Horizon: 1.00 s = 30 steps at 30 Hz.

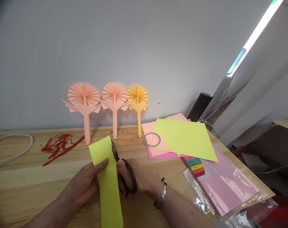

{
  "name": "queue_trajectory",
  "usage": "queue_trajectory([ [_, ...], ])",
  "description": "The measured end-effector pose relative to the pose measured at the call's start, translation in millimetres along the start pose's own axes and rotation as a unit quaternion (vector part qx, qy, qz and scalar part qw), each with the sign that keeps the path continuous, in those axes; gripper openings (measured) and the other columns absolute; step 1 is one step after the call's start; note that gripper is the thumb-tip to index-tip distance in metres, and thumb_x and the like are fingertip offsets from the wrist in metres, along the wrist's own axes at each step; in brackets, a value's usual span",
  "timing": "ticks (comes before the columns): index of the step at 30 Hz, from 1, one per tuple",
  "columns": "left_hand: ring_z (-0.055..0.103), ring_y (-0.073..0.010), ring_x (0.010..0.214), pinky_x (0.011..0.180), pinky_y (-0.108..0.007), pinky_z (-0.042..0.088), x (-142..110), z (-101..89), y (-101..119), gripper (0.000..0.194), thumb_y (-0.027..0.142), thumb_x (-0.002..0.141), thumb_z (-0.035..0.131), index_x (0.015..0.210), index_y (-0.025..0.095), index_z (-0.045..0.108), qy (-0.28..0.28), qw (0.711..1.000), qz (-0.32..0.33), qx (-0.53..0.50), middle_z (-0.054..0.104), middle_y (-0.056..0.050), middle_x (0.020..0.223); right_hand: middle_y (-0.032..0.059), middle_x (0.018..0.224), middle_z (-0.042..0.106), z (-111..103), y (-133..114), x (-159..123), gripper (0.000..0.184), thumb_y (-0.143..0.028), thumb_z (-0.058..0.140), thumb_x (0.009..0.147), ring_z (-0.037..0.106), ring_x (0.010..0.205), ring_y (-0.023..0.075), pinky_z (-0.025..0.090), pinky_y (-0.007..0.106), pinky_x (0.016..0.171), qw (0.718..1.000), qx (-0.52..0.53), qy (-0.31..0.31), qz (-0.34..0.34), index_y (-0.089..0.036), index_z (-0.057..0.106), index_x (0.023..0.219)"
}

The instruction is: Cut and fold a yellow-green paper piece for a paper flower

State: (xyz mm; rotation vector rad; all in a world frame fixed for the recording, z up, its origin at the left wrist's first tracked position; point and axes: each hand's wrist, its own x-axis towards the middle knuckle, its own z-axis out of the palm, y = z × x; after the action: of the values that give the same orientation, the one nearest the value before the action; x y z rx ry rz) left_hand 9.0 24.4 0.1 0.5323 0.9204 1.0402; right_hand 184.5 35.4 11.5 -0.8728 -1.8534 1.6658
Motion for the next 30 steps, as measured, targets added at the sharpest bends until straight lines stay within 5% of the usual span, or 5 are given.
queue_trajectory([
  [18, 0.068, -0.0245, 0.062, 0.062, -0.038, 0.055, 1.5, 1.5, 1.8, 0.016, 0.022, 0.069, 0.073, 0.08, 0.01, 0.07, 0.027, 0.999, 0.001, -0.017, 0.074, -0.012, 0.076, 0.0018, 0.042, 0.047, 4.0, 8.0, 3.1, 0.073, -0.069, 0.015, 0.086, 0.047, 0.038, 0.0082, 0.038, 0.018, 0.04, 1.0, 0.019, 0.019, -0.002, -0.014, 0.047, 0.051],
  [30, 0.067, -0.0291, 0.061, 0.062, -0.046, 0.054, 2.1, -1.1, 1.1, 0.02, 0.027, 0.072, 0.07, 0.078, 0.008, 0.069, -0.018, 1.0, -0.002, -0.002, 0.073, -0.016, 0.072, 0.0006, 0.039, 0.045, 7.0, 6.9, 3.9, 0.072, -0.07, 0.02, 0.085, 0.046, 0.034, 0.0075, 0.035, 0.018, 0.036, 0.999, 0.039, 0.024, 0.001, -0.014, 0.046, 0.048],
])
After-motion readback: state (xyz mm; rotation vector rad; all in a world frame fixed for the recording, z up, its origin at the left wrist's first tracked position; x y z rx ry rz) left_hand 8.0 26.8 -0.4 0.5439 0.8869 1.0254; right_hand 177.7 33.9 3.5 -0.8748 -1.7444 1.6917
